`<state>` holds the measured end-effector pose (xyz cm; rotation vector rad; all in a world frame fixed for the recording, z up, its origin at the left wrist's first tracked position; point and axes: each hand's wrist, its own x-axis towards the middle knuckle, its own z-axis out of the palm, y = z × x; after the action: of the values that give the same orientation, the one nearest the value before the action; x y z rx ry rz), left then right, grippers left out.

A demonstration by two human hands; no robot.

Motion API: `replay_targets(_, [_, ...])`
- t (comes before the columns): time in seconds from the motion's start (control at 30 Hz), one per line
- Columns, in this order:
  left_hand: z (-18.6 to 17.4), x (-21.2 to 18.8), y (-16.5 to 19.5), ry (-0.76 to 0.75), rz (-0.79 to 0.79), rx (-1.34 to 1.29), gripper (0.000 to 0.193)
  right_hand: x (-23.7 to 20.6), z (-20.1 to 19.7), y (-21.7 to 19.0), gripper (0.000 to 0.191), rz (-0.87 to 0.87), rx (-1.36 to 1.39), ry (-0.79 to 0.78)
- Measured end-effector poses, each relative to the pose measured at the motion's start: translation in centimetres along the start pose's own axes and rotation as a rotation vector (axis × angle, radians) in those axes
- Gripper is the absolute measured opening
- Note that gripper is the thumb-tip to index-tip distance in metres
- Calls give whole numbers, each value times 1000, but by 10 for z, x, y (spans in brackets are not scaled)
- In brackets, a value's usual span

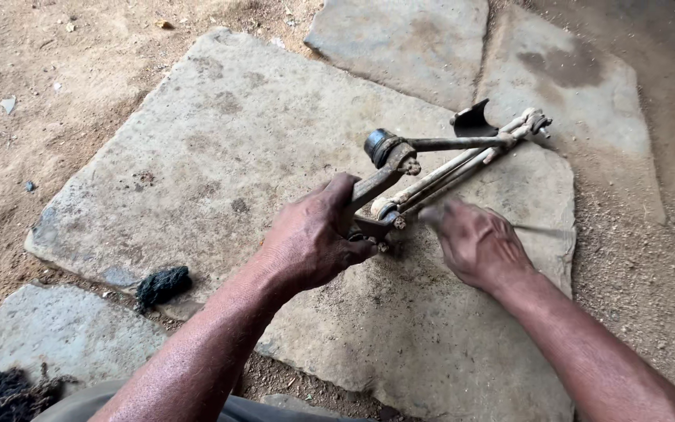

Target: The person sits on the ground cleaning a metal hand plow. They scrub the frame and joints with a green fibrous pad, scrape surfaces with a flat metal file, and turn the implement over to reach different sides and arms.

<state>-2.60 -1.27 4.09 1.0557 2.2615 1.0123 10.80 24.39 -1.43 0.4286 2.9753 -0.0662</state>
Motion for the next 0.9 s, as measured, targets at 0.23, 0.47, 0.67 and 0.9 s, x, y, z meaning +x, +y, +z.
replay_targets(0.23, [15, -6, 4, -92, -11, 57, 50, 4, 2, -12, 35, -11, -156, 39])
replay_targets(0.47, [15, -10, 8, -54, 111, 92, 52, -4, -15, 0, 34, 131, -186, -110])
replay_targets(0.67, [6, -7, 6, -37, 67, 17, 53, 1, 18, 13, 30, 145, 30, 11])
replay_targets(0.9, [-1, -1, 0, -19, -18, -97, 49, 11, 48, 14, 32, 132, 213, 50])
